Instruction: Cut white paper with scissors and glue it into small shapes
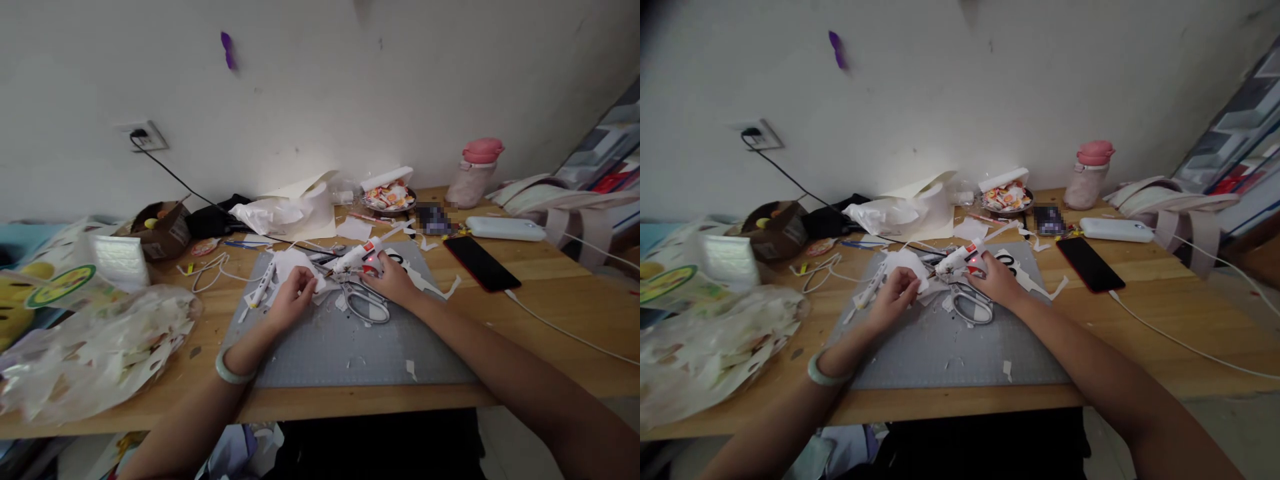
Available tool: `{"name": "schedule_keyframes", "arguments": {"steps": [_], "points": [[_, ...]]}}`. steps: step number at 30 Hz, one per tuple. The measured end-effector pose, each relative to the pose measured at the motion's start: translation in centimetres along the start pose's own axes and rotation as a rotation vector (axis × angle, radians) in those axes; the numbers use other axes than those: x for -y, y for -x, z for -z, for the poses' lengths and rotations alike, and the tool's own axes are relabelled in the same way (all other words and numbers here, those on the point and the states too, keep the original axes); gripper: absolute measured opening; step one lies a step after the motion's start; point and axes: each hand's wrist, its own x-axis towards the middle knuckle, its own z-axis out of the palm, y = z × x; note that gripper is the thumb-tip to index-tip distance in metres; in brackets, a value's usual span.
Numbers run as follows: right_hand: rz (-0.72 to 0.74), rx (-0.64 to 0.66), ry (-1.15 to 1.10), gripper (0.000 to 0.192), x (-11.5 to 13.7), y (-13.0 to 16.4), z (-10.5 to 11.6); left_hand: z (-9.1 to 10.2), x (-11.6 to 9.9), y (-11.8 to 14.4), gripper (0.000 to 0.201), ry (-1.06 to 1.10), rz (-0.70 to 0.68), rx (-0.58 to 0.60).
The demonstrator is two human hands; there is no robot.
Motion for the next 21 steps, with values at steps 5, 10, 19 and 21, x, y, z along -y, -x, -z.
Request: {"name": "schedule_keyframes", "arguments": {"steps": [5,10,19,21], "points": [[-0.009,0.0,0.0,0.035,0.03,0.01,0.04,0.01,0.02,0.0,0.012,-0.022,0.001,0.016],[-0.009,0.0,-0.006,0.034,0.07,-0.02,0.09,-0.03,0.01,-0.03,0.014,-0.016,0.008,0.017],[-0.031,0.004,-0.011,0.036,0.09,0.01,0.04,0.0,-0.14,-0.06,0.015,0.015,0.017,0.026],[-0.03,0.004,-0.015,0.036,0.11,0.03,0.06,0.01,-0.09,-0.04,0.015,0.005,0.027,0.031]]}}
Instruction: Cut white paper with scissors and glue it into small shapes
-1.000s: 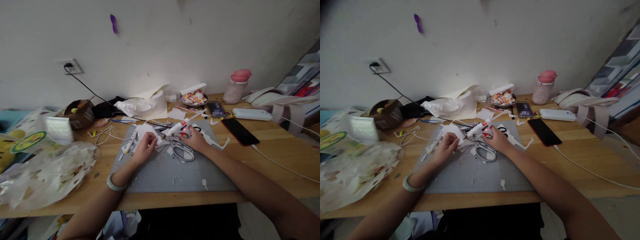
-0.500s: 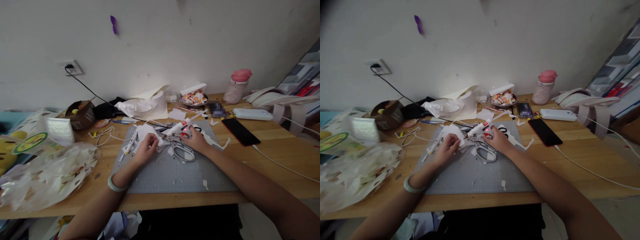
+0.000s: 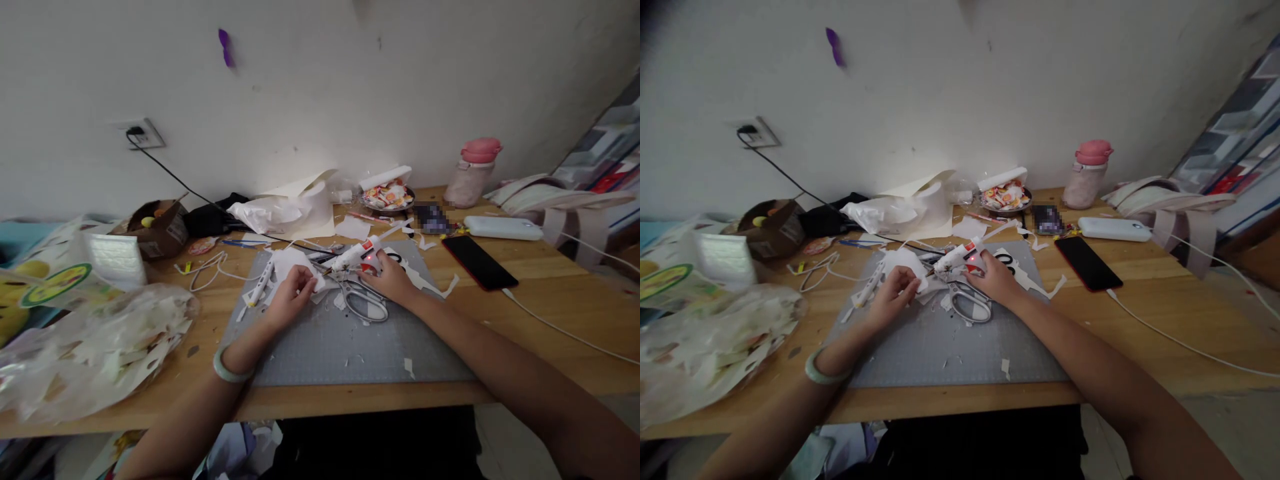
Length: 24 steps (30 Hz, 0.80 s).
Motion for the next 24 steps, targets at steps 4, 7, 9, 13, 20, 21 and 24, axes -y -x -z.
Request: {"name": "schedule_keyframes", "arguments": {"steps": [4,7,9,13,20,21,24], "points": [[0.013,-0.011,-0.003,0.036,-0.01,-0.01,0.04,-0.02,0.16,-0.01,0.015,-0.004,0.0,0.008],[0.023,-0.016,-0.003,0.034,-0.07,-0.03,0.02,-0.05,0.24,-0.01,0.015,-0.005,-0.011,0.015],[0.027,-0.016,-0.009,0.035,-0.11,-0.05,-0.01,-0.08,0.29,0.0,0.015,-0.013,-0.019,0.023],[0.018,-0.015,-0.019,0.038,-0.11,-0.09,-0.04,-0.1,0.39,0.06,0.016,-0.042,-0.022,0.034],[-0.003,-0.02,-0.031,0.036,-0.01,-0.14,0.02,-0.12,0.55,-0.04,0.017,-0.052,-0.011,-0.026],[-0.002,-0.018,-0.032,0.036,-0.02,-0.14,0.03,-0.12,0.58,-0.08,0.017,-0.039,-0.005,-0.045],[0.008,-0.012,-0.034,0.035,-0.06,-0.11,0.04,-0.1,0.56,-0.16,0.018,-0.007,0.003,-0.094]]}}
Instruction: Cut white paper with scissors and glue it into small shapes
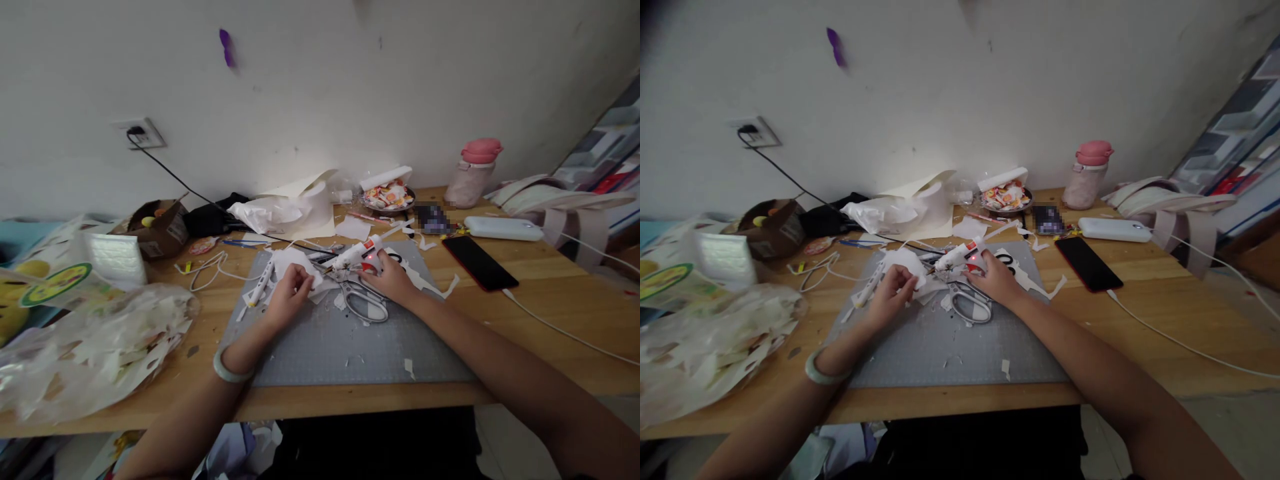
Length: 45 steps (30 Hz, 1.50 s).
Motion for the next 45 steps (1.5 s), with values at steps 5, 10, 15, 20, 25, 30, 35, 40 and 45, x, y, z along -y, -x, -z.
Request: {"name": "schedule_keyframes", "arguments": {"steps": [5,10,15,20,25,30,35,40,45], "points": [[0.021,-0.008,0.027,0.037,0.06,0.08,0.0,0.02,-0.34,0.01,0.018,-0.001,0.008,-0.059],[0.015,0.018,0.051,0.035,0.17,0.1,0.08,-0.07,-0.33,0.02,0.018,0.017,0.01,-0.087],[0.01,0.038,0.054,0.036,0.22,0.04,0.11,-0.26,0.05,-0.01,0.017,0.0,0.008,-0.073],[0.005,0.031,0.058,0.036,0.25,0.05,0.08,-0.18,0.26,0.04,0.016,-0.043,-0.027,-0.06],[-0.008,0.038,0.061,0.038,0.2,0.08,0.07,0.02,0.38,0.1,0.015,-0.083,-0.054,-0.044],[0.005,0.031,0.062,0.037,0.13,0.09,0.0,0.07,0.53,0.11,0.015,-0.088,-0.058,-0.043],[0.01,0.027,0.063,0.037,0.15,0.11,0.0,0.06,0.28,0.15,0.015,-0.073,-0.046,-0.028],[-0.008,0.034,0.063,0.036,0.16,0.11,0.07,-0.02,0.12,0.18,0.014,-0.065,-0.031,-0.025],[-0.001,0.025,0.067,0.036,0.11,0.07,0.03,-0.05,0.24,0.21,0.015,-0.074,-0.055,-0.009]]}}
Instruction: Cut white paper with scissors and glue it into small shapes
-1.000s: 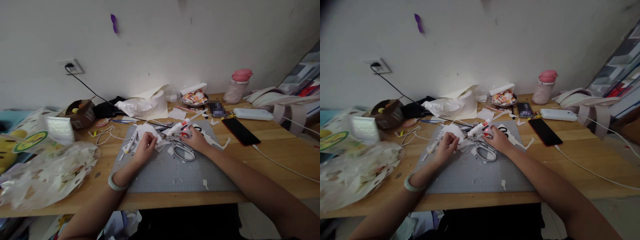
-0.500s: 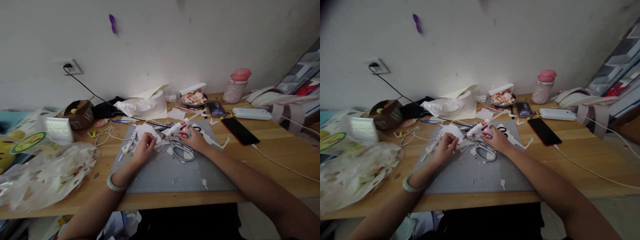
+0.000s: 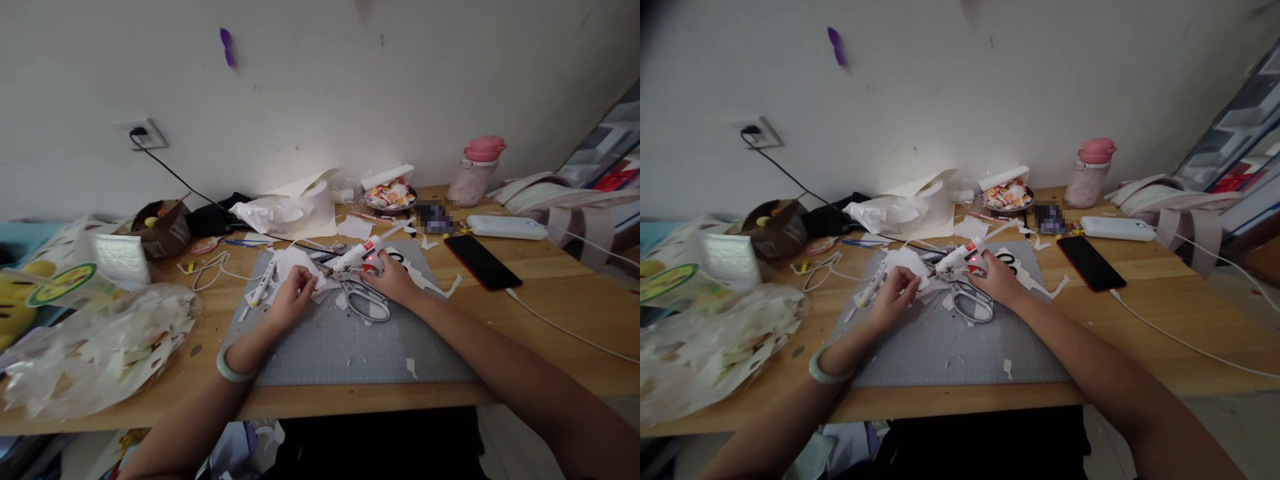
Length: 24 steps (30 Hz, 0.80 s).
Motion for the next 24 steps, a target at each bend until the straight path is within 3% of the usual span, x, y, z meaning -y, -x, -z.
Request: {"name": "schedule_keyframes", "arguments": {"steps": [17,24], "points": [[0.013,-0.036,-0.031,0.037,-0.16,0.01,-0.12,0.17,-0.08,-0.13,0.015,-0.064,0.019,0.037],[-0.005,0.014,0.005,0.041,0.23,0.02,0.21,0.17,-0.22,-0.03,0.015,-0.071,0.007,0.042]]}}
